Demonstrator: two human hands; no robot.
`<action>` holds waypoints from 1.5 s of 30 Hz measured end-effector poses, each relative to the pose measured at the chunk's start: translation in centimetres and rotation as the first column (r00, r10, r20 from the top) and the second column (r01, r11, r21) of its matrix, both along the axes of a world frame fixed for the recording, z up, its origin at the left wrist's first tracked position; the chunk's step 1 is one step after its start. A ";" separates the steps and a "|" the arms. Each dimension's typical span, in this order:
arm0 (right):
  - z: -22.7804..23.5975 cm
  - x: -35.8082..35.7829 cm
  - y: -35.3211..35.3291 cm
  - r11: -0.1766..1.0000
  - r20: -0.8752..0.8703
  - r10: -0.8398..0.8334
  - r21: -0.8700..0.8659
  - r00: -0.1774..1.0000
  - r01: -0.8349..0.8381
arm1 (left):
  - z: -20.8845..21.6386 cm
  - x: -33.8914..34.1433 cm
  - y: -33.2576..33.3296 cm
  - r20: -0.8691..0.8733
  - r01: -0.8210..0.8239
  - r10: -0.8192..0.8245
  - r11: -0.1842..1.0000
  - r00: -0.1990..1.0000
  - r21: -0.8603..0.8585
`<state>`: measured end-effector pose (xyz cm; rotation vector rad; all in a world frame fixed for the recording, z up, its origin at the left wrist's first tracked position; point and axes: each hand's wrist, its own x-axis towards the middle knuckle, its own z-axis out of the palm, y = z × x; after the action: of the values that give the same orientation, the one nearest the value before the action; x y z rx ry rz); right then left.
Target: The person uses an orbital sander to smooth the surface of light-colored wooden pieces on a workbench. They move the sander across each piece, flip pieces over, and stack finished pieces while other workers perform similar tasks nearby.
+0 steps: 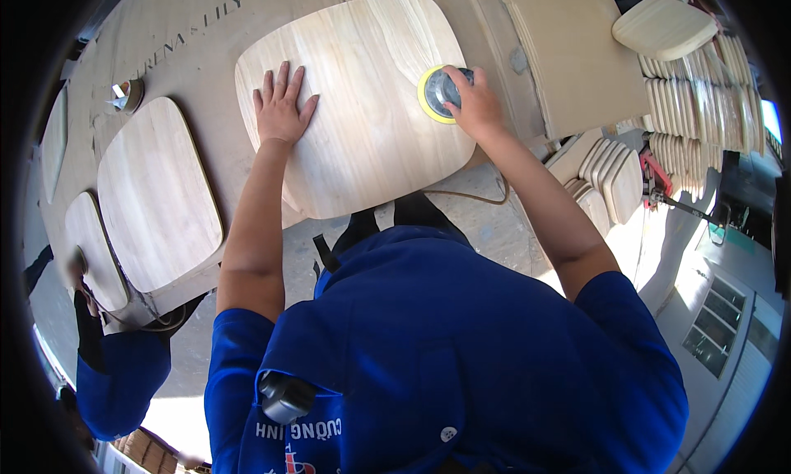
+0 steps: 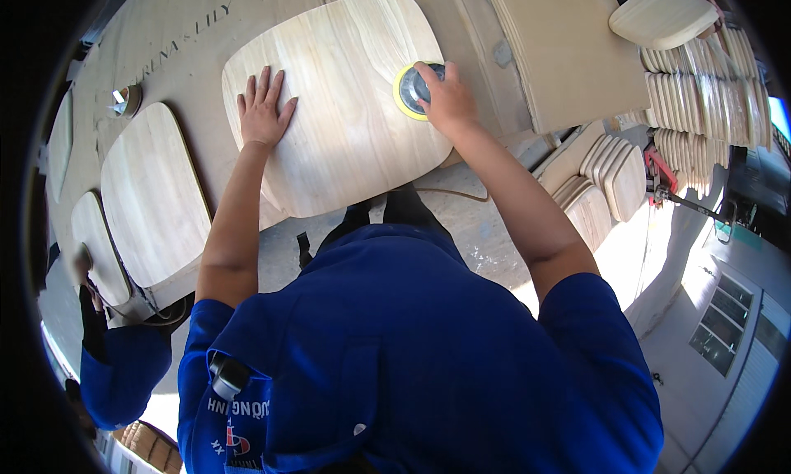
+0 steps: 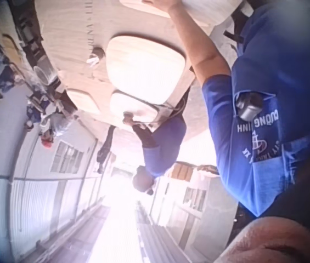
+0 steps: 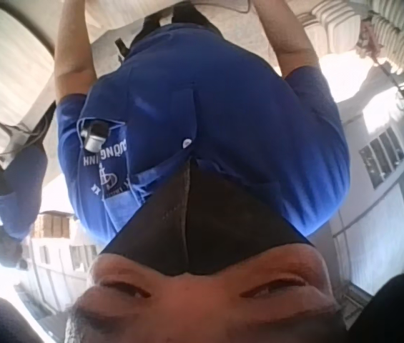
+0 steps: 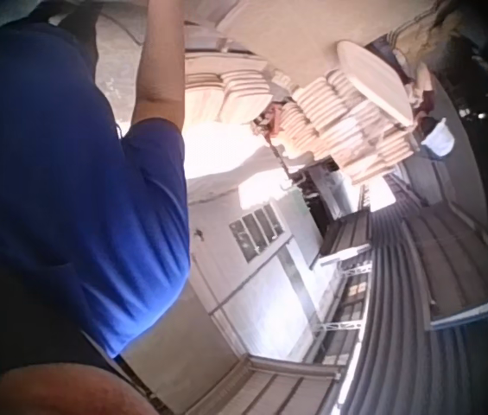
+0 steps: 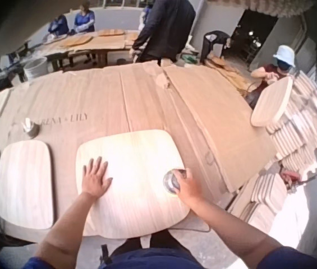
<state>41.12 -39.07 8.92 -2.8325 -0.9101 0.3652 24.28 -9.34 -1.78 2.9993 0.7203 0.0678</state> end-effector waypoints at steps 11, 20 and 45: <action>-0.2 -3.1 -5.3 0.977 -0.049 0.194 0.104 0.980 -0.188 | -0.1 -0.1 -0.1 -0.003 -0.006 0.006 1.000 1.000 -0.005; 0.8 -6.2 -6.3 0.968 -0.096 0.247 0.071 0.964 -0.240 | 0.2 -0.1 -0.2 -0.016 -0.005 0.005 1.000 1.000 0.003; 0.1 4.3 2.1 0.986 -0.073 0.168 -0.009 0.983 -0.169 | 1.1 -0.1 -0.2 -0.027 -0.024 0.022 0.996 0.999 -0.088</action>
<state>45.43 -36.92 9.01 -2.7437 -1.1394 0.4934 24.20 -9.58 -0.70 2.9130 0.7404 -0.0018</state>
